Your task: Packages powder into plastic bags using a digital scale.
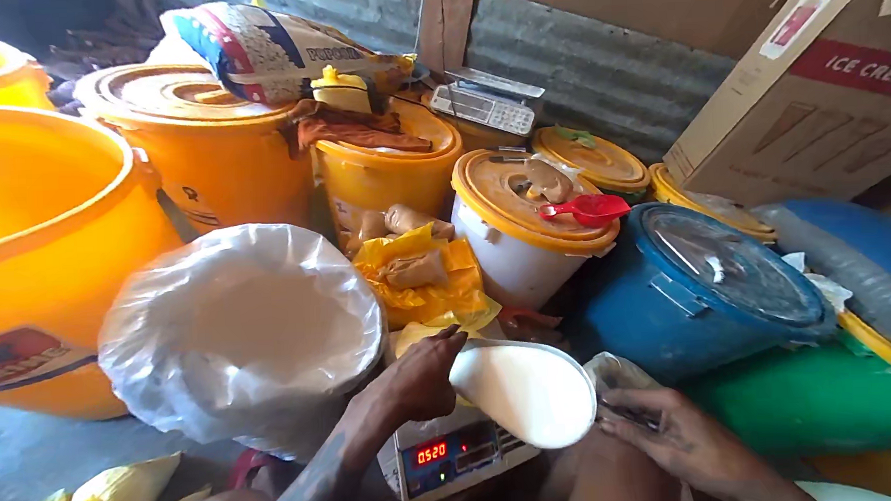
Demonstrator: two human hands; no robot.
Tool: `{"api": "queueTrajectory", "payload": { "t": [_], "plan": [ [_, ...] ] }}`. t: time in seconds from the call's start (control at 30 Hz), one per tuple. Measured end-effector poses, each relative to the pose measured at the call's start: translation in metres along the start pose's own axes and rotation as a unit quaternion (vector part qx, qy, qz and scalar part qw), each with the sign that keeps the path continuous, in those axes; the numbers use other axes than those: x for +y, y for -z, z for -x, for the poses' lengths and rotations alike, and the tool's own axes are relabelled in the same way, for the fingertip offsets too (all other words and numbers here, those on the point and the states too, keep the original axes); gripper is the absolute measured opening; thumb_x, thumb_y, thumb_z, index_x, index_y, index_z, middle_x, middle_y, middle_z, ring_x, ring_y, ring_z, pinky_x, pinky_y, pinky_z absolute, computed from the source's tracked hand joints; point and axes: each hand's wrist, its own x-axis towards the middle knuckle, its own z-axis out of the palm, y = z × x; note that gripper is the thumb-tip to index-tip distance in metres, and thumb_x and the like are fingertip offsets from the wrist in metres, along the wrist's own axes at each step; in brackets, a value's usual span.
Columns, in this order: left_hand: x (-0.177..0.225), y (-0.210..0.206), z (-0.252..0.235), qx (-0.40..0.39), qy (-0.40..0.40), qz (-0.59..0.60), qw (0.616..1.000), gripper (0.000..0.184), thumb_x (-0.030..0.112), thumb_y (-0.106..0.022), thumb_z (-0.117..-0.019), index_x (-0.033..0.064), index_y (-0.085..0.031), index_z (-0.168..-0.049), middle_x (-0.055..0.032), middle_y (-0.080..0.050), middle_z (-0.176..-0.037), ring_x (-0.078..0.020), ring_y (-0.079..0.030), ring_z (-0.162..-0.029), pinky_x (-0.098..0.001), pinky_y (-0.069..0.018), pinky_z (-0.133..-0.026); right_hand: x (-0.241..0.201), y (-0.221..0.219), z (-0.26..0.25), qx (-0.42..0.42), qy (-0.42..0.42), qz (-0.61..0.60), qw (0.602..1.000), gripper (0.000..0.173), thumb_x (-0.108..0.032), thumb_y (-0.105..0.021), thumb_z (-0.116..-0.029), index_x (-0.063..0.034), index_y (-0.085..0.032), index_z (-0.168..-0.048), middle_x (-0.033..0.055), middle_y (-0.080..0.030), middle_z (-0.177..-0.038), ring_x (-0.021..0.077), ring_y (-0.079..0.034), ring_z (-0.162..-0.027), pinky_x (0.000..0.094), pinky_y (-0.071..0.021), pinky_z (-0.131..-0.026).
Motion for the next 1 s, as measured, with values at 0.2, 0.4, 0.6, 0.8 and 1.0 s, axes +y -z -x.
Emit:
{"api": "queueTrajectory", "payload": {
  "t": [0.2,0.4,0.6,0.8,1.0],
  "plan": [
    [-0.001,0.016,0.002,0.028,-0.022,0.091,0.995,0.082,0.002,-0.072,-0.0786,0.0084,-0.044,-0.155,-0.0133,-0.044,-0.159,-0.0221,-0.068,-0.103,-0.0418,-0.0568,-0.083,-0.097,0.024,-0.096,-0.185,-0.031,0.293,0.938,0.030,-0.038,-0.060,-0.1019,-0.0137,-0.071,-0.116,0.0114,-0.072,-0.102,0.0308,-0.069,-0.098,0.0577,-0.0533,-0.086],
    [-0.011,0.026,0.003,0.052,-0.015,0.271,0.961,0.084,0.002,-0.066,-0.0764,0.0103,-0.042,-0.156,-0.0069,-0.067,-0.087,-0.0080,-0.054,-0.049,-0.0280,-0.0515,-0.051,-0.238,0.018,-0.140,-0.256,-0.026,0.533,0.806,0.022,-0.024,-0.065,-0.0976,-0.0032,-0.068,-0.106,0.0168,-0.067,-0.095,0.0365,-0.065,-0.092,0.0571,-0.0490,-0.074],
    [-0.019,0.028,-0.003,0.049,0.024,0.253,0.966,0.084,0.003,-0.066,-0.0758,0.0120,-0.043,-0.156,-0.0110,-0.070,-0.104,-0.0116,-0.060,-0.057,-0.0327,-0.0549,-0.056,-0.255,0.044,-0.137,-0.187,0.121,0.612,0.759,0.019,-0.028,-0.076,-0.0869,-0.0145,-0.066,-0.077,0.0033,-0.060,-0.068,0.0251,-0.063,-0.067,0.0476,-0.0468,-0.059],
    [-0.020,0.024,-0.006,0.060,0.078,0.163,0.982,0.076,0.007,-0.067,-0.0803,0.0100,-0.047,-0.153,-0.0167,-0.068,-0.112,-0.0238,-0.066,-0.077,-0.0461,-0.0567,-0.072,-0.178,0.134,-0.111,-0.097,0.222,0.518,0.820,0.023,-0.047,-0.064,-0.0915,-0.0283,-0.069,-0.079,-0.0088,-0.056,-0.059,0.0111,-0.059,-0.052,0.0383,-0.0480,-0.044],
    [-0.018,0.000,-0.012,0.081,0.053,0.135,0.986,0.067,0.008,-0.066,-0.0860,0.0092,-0.050,-0.151,-0.0173,-0.059,-0.142,-0.0316,-0.061,-0.126,-0.0534,-0.0495,-0.104,-0.116,0.165,-0.036,0.000,0.020,0.268,0.963,0.023,-0.016,-0.069,-0.0939,-0.0038,-0.073,-0.113,0.0070,-0.074,-0.094,0.0115,-0.069,-0.082,0.0301,-0.0576,-0.077]
  ]
}}
